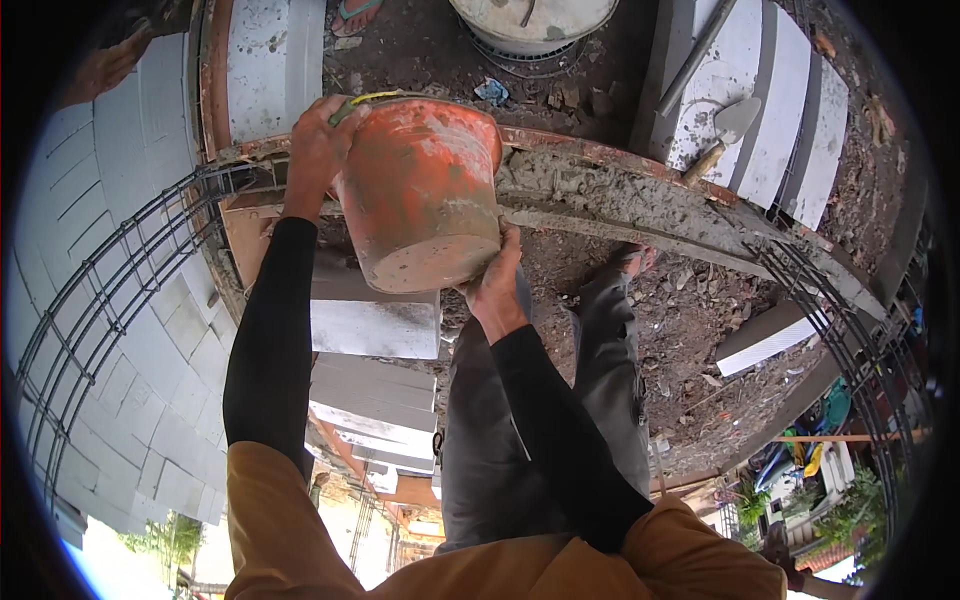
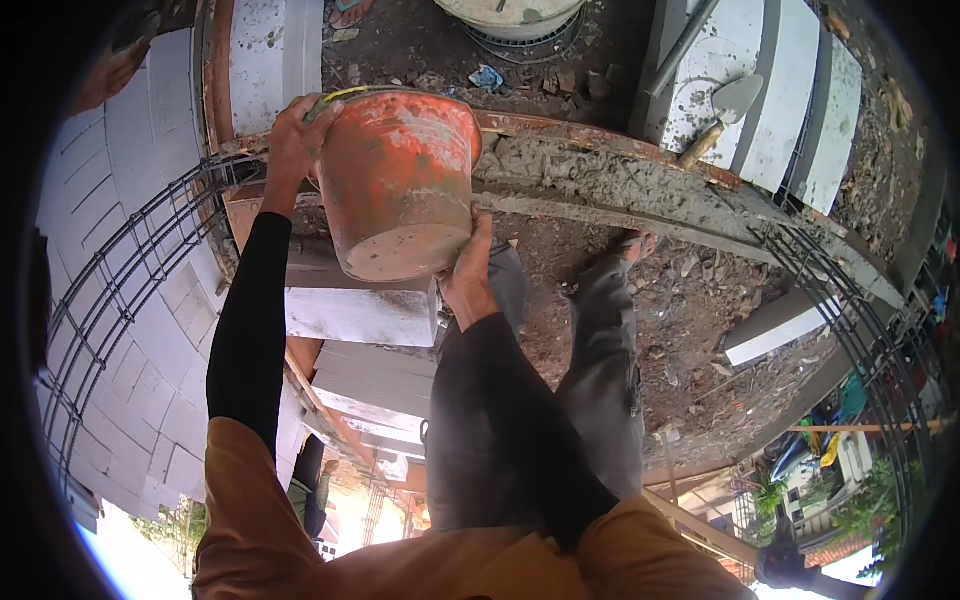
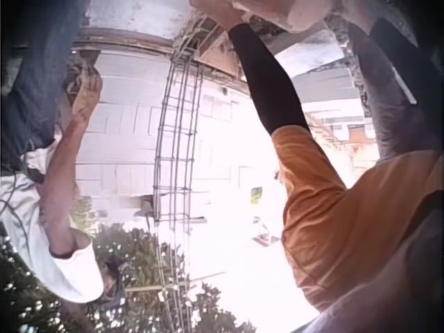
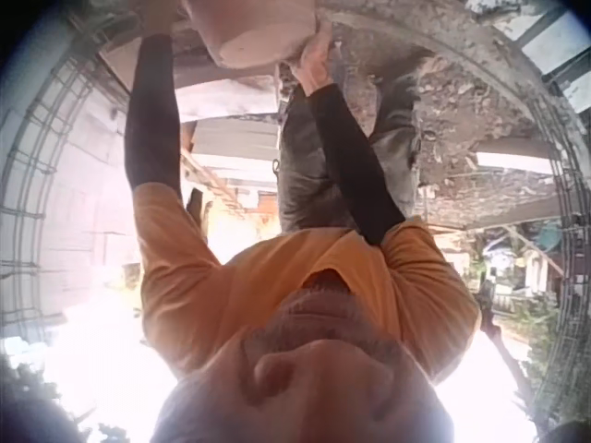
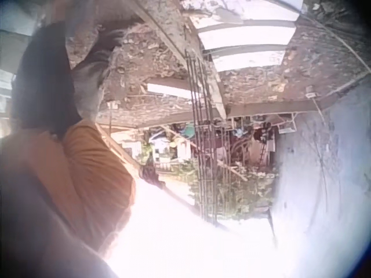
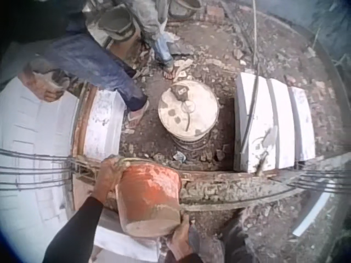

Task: The person fills a curved wooden formwork with wet cement mortar using a small bucket and a trowel, spreading the mixture evenly around the internal rebar structure.

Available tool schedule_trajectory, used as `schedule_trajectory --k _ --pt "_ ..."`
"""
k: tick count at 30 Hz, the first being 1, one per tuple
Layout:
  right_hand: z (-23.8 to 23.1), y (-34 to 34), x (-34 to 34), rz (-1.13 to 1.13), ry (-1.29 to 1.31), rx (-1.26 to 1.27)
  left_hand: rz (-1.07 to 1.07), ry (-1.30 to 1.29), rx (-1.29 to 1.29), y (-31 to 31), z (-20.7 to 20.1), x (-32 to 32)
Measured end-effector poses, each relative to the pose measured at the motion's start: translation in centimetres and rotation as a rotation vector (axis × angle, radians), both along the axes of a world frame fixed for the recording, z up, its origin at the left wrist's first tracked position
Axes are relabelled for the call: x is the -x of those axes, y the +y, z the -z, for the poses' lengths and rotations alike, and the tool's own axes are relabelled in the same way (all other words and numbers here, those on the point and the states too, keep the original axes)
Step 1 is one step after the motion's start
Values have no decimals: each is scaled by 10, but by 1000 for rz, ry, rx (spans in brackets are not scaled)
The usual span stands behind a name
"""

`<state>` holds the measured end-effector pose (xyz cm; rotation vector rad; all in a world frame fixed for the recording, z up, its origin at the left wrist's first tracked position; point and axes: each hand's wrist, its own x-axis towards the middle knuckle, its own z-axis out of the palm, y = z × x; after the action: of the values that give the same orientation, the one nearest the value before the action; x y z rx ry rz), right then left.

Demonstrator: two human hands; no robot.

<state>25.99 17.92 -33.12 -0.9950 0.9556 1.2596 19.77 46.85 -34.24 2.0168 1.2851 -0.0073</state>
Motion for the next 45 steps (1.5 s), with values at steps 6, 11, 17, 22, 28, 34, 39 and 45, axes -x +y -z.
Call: schedule_trajectory --k 6,11,17,22,28,34,39,45 --pt "-44 -114 -123 -65 -214 215 -7 -179 228 -111 -38 -108" --pt "-36 -149 -190 107 -369 119 -73 -397 248 -171 -10 -157" --pt "-1 -126 -244 18 -412 229 -359 -189 260 -168 27 -154" --pt "4 -152 -259 -66 -466 308 -339 -284 317 -198 4 -160" --pt "13 -220 -288 -10 -257 302 -183 -175 381 -209 -84 -230" --pt "-58 -353 -277 -75 -267 475 -33 -160 878 -288 -244 -321" --pt "-103 -451 -258 -201 -302 634 148 -339 1008 -368 -248 -392" --pt "-142 -539 -231 -329 -241 639 75 -518 774 -350 -295 -438"
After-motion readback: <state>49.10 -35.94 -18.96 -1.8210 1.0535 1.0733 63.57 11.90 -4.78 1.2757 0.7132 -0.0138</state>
